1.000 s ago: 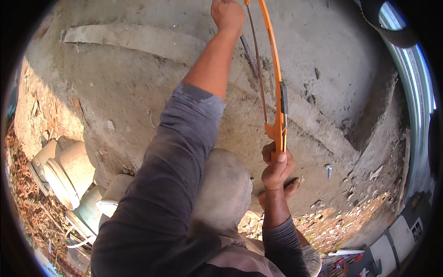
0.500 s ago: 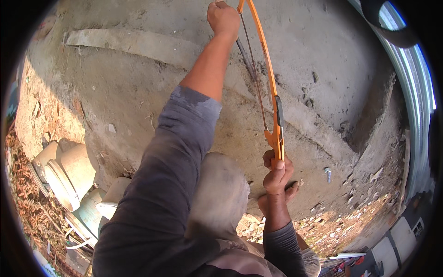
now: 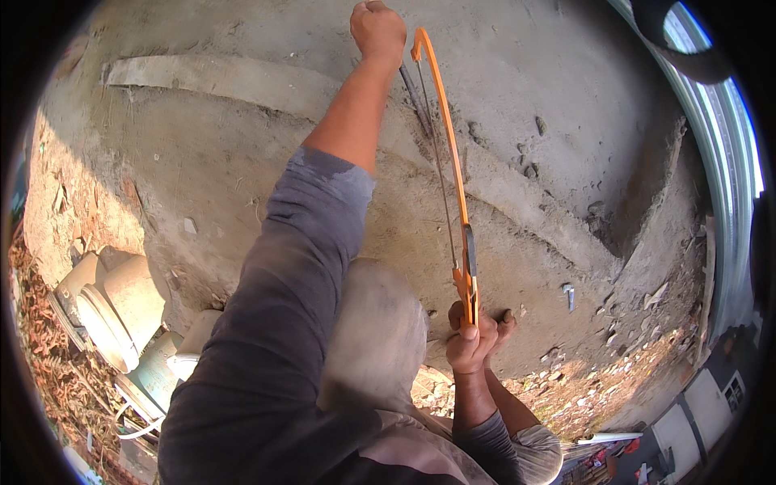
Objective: The person saws a piece of rebar using a hacksaw while sitting on the ground in an outdoor yard.
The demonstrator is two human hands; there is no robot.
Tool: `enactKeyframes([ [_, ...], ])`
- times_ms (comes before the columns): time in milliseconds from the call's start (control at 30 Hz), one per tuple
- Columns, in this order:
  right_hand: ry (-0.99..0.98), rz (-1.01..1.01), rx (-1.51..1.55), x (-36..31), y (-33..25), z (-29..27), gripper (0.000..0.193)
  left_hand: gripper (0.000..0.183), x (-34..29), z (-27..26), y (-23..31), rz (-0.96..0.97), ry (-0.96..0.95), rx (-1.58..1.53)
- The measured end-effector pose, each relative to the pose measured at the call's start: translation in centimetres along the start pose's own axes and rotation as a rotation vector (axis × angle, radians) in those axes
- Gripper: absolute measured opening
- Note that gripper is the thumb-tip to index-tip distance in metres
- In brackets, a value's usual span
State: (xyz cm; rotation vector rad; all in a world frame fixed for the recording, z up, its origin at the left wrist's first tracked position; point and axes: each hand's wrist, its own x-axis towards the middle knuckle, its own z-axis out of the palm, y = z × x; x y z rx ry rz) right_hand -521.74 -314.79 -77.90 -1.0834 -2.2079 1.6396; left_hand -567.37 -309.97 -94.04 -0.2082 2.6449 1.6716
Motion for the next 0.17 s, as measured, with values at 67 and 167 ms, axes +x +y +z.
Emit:
enactKeyframes([
  [67,0.016,0.049,-0.095,-2.7,-0.9,-1.5,0.073,0.047,-0.1,-0.2,1.3,-0.043,0.000,-0.037],
  [167,-0.087,0.215,-0.052,-3.3,0.8,-2.5,0.081,0.047,-0.9,0.5,1.7,-0.036,0.063,-0.038],
])
